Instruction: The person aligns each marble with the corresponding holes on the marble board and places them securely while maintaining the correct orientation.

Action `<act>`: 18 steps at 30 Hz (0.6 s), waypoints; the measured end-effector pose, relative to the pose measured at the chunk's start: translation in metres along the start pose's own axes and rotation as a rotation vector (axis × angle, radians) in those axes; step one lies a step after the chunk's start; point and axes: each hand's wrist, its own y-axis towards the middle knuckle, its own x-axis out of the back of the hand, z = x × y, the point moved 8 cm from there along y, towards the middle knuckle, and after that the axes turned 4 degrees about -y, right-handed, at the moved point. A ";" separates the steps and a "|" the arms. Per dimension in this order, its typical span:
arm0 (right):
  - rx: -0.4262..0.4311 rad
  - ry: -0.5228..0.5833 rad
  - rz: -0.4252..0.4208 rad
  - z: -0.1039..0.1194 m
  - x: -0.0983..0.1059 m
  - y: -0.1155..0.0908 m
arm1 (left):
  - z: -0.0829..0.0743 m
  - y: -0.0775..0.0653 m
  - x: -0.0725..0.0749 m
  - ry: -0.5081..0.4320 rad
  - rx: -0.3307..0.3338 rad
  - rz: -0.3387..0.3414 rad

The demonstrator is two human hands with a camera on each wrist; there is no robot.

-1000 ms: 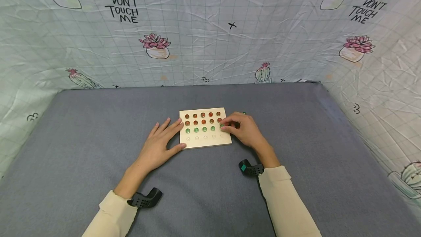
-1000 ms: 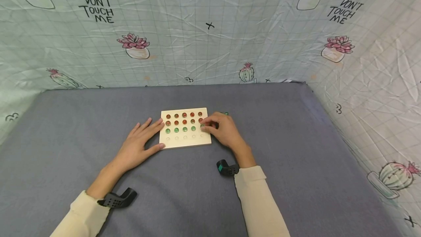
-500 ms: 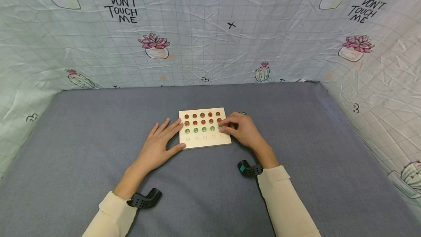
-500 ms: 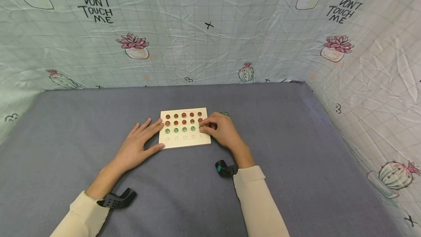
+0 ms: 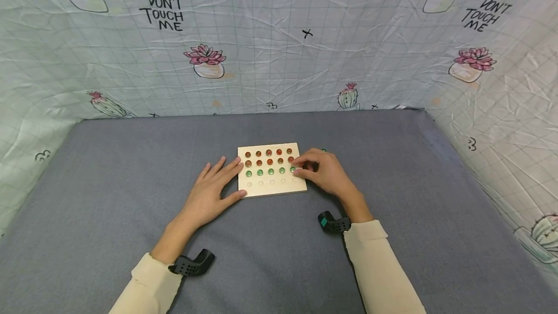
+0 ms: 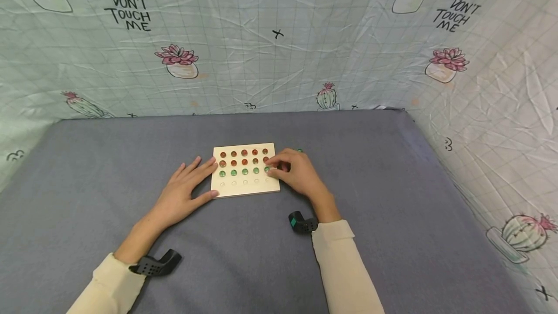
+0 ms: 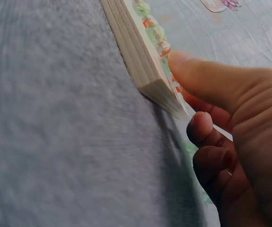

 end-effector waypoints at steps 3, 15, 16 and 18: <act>0.001 0.022 0.002 0.001 0.004 -0.001 | 0.000 0.000 -0.001 -0.001 -0.003 -0.001; -0.036 -0.040 -0.019 -0.007 0.033 -0.006 | -0.001 -0.001 0.002 -0.006 -0.003 -0.002; -0.038 -0.049 -0.024 -0.008 0.036 -0.007 | -0.001 0.000 0.002 -0.006 -0.003 -0.002; -0.039 -0.058 -0.036 -0.012 0.043 -0.009 | -0.001 0.000 0.002 -0.007 -0.005 0.000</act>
